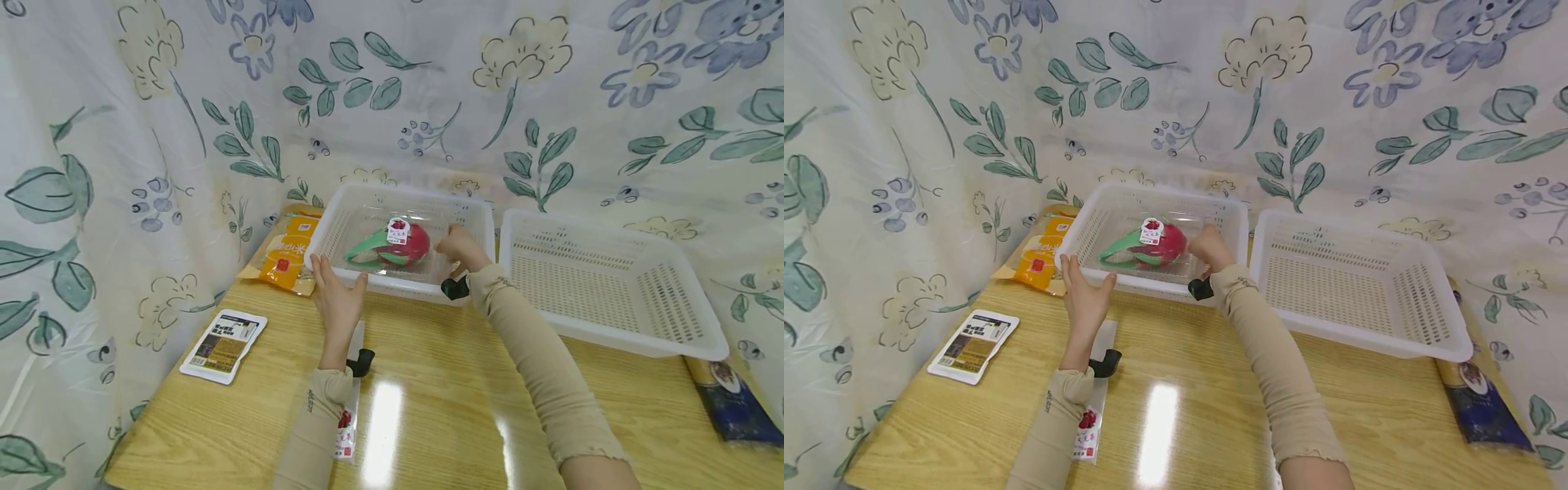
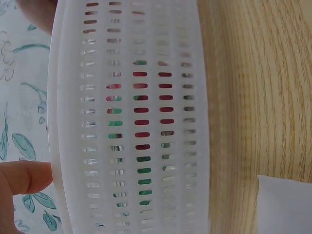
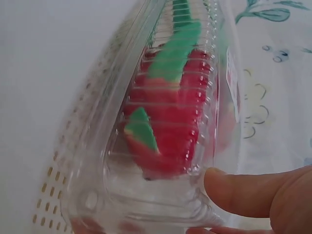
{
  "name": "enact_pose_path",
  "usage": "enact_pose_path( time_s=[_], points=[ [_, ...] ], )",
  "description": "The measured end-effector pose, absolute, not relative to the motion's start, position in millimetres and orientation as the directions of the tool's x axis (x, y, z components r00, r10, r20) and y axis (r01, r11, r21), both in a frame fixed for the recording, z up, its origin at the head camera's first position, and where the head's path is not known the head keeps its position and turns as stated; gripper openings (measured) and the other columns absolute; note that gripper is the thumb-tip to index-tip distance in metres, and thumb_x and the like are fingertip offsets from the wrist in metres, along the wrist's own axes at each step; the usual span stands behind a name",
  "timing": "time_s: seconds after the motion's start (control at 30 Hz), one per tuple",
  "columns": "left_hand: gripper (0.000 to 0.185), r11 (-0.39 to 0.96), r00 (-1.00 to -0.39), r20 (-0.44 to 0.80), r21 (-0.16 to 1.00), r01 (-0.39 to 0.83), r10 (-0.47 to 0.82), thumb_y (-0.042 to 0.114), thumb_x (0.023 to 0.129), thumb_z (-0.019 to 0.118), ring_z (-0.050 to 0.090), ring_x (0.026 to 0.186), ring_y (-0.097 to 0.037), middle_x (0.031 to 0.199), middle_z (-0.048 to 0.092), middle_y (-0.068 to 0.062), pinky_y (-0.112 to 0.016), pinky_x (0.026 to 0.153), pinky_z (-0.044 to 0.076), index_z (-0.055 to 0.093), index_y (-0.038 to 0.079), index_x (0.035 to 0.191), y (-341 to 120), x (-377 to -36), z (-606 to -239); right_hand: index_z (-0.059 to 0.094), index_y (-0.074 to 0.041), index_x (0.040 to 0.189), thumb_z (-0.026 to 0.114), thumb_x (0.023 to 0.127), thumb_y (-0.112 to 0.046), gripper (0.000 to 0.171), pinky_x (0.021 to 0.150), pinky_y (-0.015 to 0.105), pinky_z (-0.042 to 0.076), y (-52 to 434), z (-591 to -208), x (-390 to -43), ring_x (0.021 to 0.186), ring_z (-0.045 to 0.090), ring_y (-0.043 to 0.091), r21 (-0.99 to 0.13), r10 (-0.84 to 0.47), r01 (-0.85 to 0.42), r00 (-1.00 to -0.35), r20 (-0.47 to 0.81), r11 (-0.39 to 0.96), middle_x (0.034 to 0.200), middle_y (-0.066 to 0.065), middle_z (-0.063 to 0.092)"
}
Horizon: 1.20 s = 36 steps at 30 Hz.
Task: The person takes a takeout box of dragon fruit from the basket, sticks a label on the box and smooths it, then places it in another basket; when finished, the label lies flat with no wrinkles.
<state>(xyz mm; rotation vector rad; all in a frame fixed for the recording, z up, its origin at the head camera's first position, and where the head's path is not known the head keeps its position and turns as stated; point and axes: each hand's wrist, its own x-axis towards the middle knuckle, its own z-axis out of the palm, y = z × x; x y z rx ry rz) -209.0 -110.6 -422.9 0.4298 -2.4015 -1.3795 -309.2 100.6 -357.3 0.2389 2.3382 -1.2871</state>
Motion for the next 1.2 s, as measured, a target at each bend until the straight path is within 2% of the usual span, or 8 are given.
enact_pose_path(
  time_s=[0.17,0.27,0.4,0.5,0.63,0.9,1.0,1.2],
  points=[
    [0.088,0.503,-0.901,0.141,0.859,-0.095,-0.411,0.03,0.088,0.067,0.019,0.148,-0.039,0.164,0.001,-0.014,-0.068,0.115,0.012,0.016,-0.002,0.153,-113,-214,-423,0.006,-0.007,0.156,0.05,0.097,-0.008,0.074,0.083,0.054,0.057,100,-356,-311,0.131,0.043,0.041,-0.717,-0.057,0.285,-0.91,-0.412,0.637,0.16,0.02,0.017],
    [0.088,0.518,-0.906,0.138,0.85,-0.099,-0.399,0.03,0.088,0.067,0.016,0.148,-0.039,0.164,0.002,-0.015,-0.067,0.114,0.015,0.016,-0.002,0.153,-117,-216,-423,0.01,-0.006,0.156,0.049,0.095,-0.006,0.072,0.076,0.049,0.06,99,-356,-311,0.111,0.055,0.033,-0.674,-0.07,0.211,-0.928,-0.365,0.708,0.16,0.02,0.019],
    [0.087,0.545,-0.921,0.127,0.832,-0.103,-0.369,0.031,0.088,0.066,0.014,0.149,-0.039,0.164,0.004,-0.015,-0.068,0.111,0.02,0.018,-0.002,0.152,-126,-218,-420,0.017,-0.003,0.154,0.048,0.094,-0.007,0.068,0.07,0.042,0.059,100,-356,-310,0.088,0.055,0.028,-0.59,-0.129,0.073,-0.947,-0.293,0.804,0.158,0.021,0.026],
    [0.084,0.584,-0.938,0.111,0.804,-0.109,-0.329,0.032,0.089,0.064,0.011,0.149,-0.041,0.163,0.006,-0.017,-0.071,0.109,0.019,0.02,-0.003,0.152,-133,-218,-418,0.021,0.001,0.152,0.05,0.095,-0.01,0.065,0.092,0.045,0.054,102,-354,-306,0.115,0.055,0.037,-0.551,-0.197,-0.035,-0.951,-0.239,0.834,0.156,0.023,0.029],
    [0.083,0.679,-0.968,0.062,0.724,-0.123,-0.242,0.037,0.092,0.06,0.007,0.146,-0.051,0.163,0.006,-0.019,-0.079,0.106,0.014,0.02,-0.003,0.152,-143,-218,-412,0.026,0.002,0.151,0.049,0.098,-0.018,0.061,0.114,0.051,0.034,112,-345,-294,0.141,0.034,0.04,-0.548,-0.272,-0.13,-0.944,-0.186,0.826,0.154,0.024,0.033],
    [0.073,0.807,-0.993,0.047,0.587,-0.063,-0.111,0.038,0.095,0.056,0.015,0.143,-0.053,0.157,0.023,-0.025,-0.077,0.108,0.014,0.029,-0.005,0.148,-155,-211,-387,0.032,-0.007,0.15,0.045,0.103,-0.029,0.054,0.101,0.053,0.045,145,-328,-245,0.12,0.056,0.039,-0.485,-0.288,-0.233,-0.957,-0.042,0.843,0.15,0.019,0.042],
    [0.07,0.8,-0.992,0.093,0.601,-0.014,-0.087,0.036,0.096,0.056,0.021,0.143,-0.049,0.155,0.03,-0.025,-0.071,0.112,0.016,0.031,-0.003,0.148,-156,-204,-381,0.032,-0.007,0.151,0.046,0.103,-0.03,0.055,0.106,0.055,0.04,160,-330,-222,0.129,0.049,0.04,-0.485,-0.271,-0.245,-0.963,0.017,0.84,0.153,0.019,0.038],
    [0.059,0.771,-0.966,0.252,0.603,0.205,0.061,0.027,0.097,0.057,0.044,0.134,-0.042,0.146,0.046,-0.022,-0.057,0.11,0.035,0.038,0.002,0.146,-162,-188,-377,0.037,-0.004,0.148,0.047,0.102,-0.031,0.054,0.112,0.058,0.032,195,-350,-173,0.139,0.036,0.043,-0.456,-0.249,-0.296,-0.955,0.161,0.839,0.153,0.022,0.037]
  ],
)
